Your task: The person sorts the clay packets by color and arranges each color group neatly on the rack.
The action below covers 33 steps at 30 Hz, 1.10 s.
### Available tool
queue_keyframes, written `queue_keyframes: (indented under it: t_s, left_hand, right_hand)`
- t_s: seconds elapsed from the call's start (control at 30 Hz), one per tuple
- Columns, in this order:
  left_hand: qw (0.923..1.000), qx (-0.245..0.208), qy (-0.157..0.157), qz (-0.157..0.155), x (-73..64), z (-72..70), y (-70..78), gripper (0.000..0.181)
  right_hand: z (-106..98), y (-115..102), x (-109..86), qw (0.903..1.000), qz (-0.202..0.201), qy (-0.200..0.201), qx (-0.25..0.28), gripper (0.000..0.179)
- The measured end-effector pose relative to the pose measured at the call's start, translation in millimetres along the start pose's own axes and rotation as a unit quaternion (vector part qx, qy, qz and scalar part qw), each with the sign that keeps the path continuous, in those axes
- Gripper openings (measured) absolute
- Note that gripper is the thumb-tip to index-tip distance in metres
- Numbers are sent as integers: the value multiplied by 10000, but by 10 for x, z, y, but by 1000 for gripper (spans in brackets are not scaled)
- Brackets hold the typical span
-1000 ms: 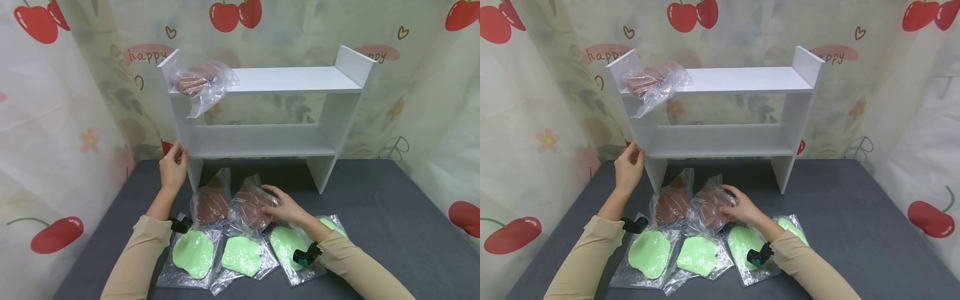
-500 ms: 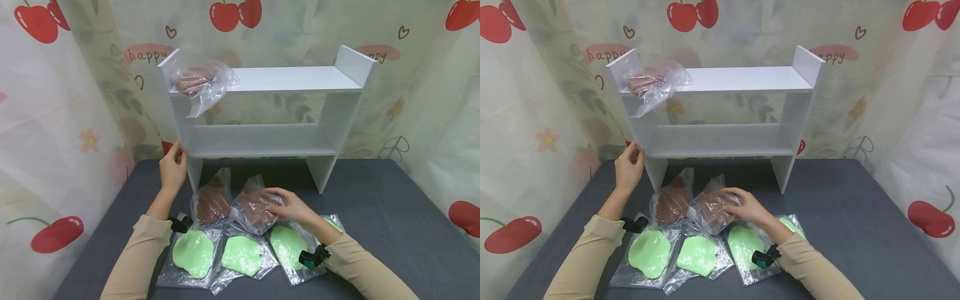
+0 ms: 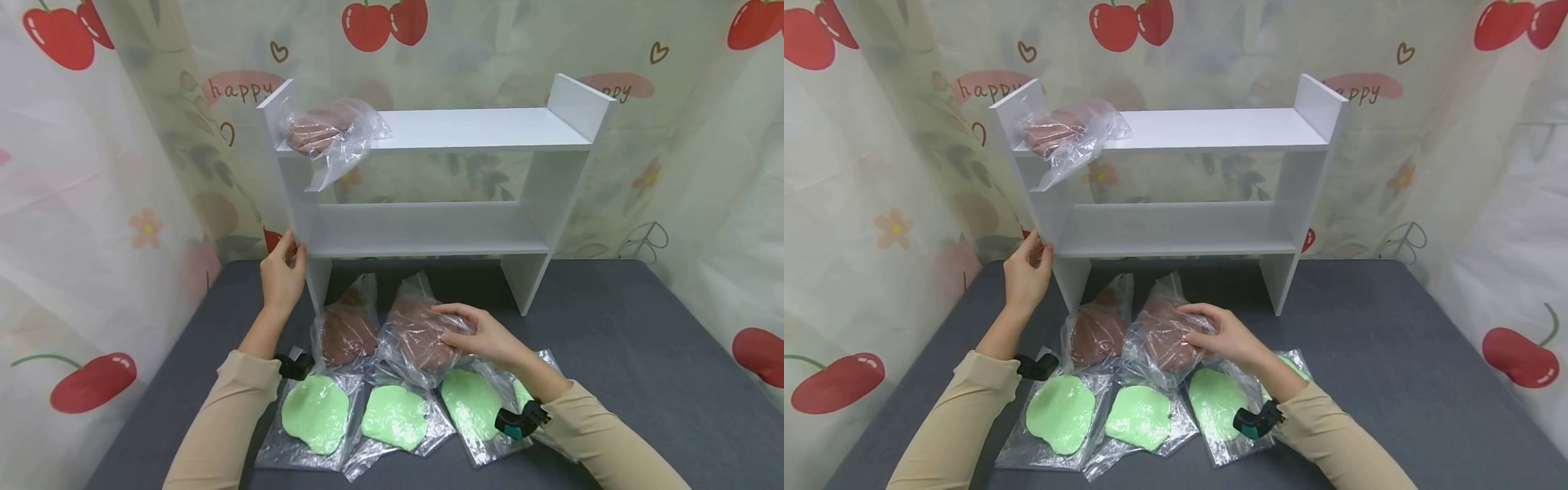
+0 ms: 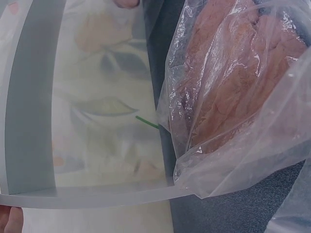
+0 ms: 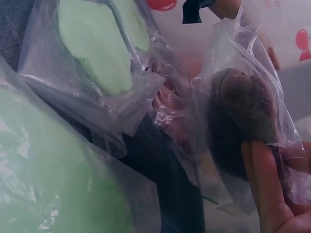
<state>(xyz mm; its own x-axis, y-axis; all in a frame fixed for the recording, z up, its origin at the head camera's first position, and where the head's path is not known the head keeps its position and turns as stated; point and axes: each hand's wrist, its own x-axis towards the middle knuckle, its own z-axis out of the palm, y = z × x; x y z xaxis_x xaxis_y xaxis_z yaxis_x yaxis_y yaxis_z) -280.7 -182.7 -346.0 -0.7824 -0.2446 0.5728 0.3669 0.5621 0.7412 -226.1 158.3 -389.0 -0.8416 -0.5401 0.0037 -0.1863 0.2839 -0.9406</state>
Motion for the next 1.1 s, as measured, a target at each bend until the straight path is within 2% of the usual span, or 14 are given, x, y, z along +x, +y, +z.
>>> queue_keyframes:
  t_s: [0.27,0.7,1.1]
  left_hand:
    - [10000,-32,3,17,-2,3,-7,42]
    - [10000,-53,27,39,-5,8,-14,42]
    - [10000,-24,15,-10,-6,4,-1,42]
  right_hand:
    - [-17,-85,-56,9999,-149,-46,-56,49]
    - [-8,-202,-139,9973,-587,-423,127,46]
    - [1,-299,-190,9891,-1210,-833,109,41]
